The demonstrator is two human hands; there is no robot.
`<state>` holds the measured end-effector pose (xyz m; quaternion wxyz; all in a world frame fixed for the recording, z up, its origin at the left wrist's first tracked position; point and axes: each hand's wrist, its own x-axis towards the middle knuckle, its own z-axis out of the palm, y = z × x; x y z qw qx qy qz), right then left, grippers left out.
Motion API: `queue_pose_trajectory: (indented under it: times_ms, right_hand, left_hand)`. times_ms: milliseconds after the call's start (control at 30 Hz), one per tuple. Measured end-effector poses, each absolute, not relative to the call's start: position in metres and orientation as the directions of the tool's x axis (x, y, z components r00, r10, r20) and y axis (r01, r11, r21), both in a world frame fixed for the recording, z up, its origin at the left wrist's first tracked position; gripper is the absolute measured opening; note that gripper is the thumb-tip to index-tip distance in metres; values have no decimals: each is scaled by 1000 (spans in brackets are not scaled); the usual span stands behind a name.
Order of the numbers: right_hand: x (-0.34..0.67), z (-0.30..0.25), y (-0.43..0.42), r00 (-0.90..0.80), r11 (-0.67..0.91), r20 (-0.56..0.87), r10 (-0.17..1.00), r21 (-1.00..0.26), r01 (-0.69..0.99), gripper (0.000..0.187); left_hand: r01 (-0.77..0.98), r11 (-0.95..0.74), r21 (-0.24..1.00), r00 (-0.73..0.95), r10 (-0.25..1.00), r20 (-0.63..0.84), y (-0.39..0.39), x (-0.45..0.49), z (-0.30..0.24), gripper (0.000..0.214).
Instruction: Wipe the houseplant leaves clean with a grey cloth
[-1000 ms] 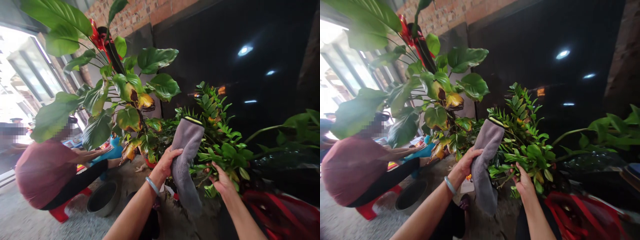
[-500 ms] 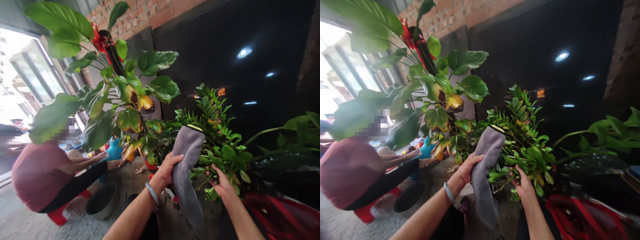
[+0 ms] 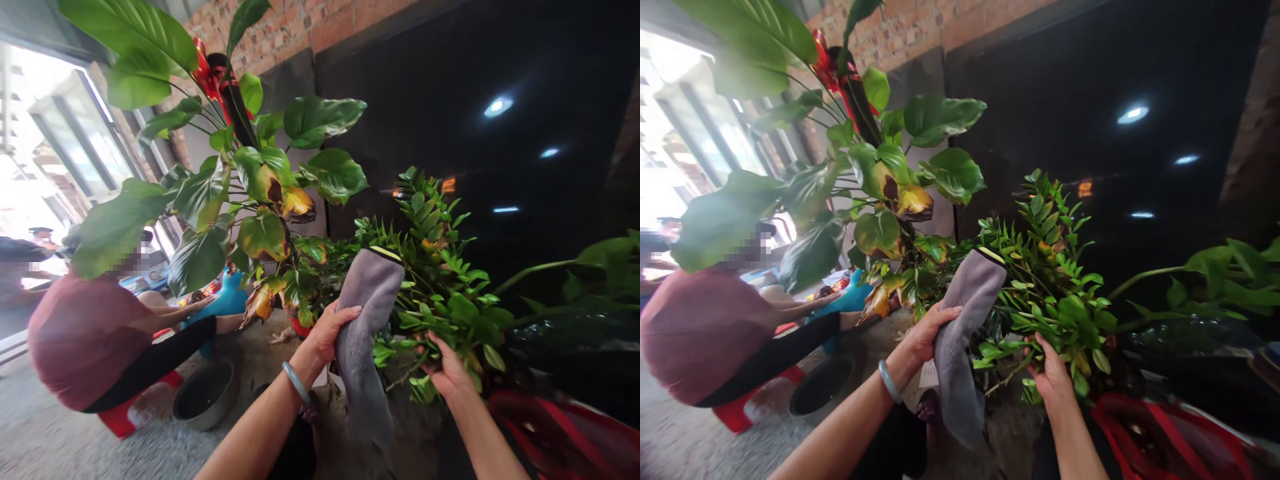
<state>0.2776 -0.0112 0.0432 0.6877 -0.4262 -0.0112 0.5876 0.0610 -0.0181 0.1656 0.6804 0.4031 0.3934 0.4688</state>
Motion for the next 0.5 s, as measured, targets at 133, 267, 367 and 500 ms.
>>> queue_pose_trajectory:
  times_ms: [133,267,367,500]
  right_hand:
    - [278,38,-13,321,-57,-486,813,-615,-787,22]
    - [281,30,-13,319,-66,-477,819,-630,-773,24]
    - [281,29,-13,343,-43,-456,821,-649,-760,25]
    - [280,31,-14,359,-25,-450,818,-652,-758,26]
  left_hand:
    - [-164,426,890,326,875,-359,-37,66,121,48]
    - [-91,494,865,440,799,-410,-62,63,105,51]
    - [-195,372,908,440,860,-258,-53,57,139,52]
    - [-340,231,911,297,946,-129,-28,50,168,53]
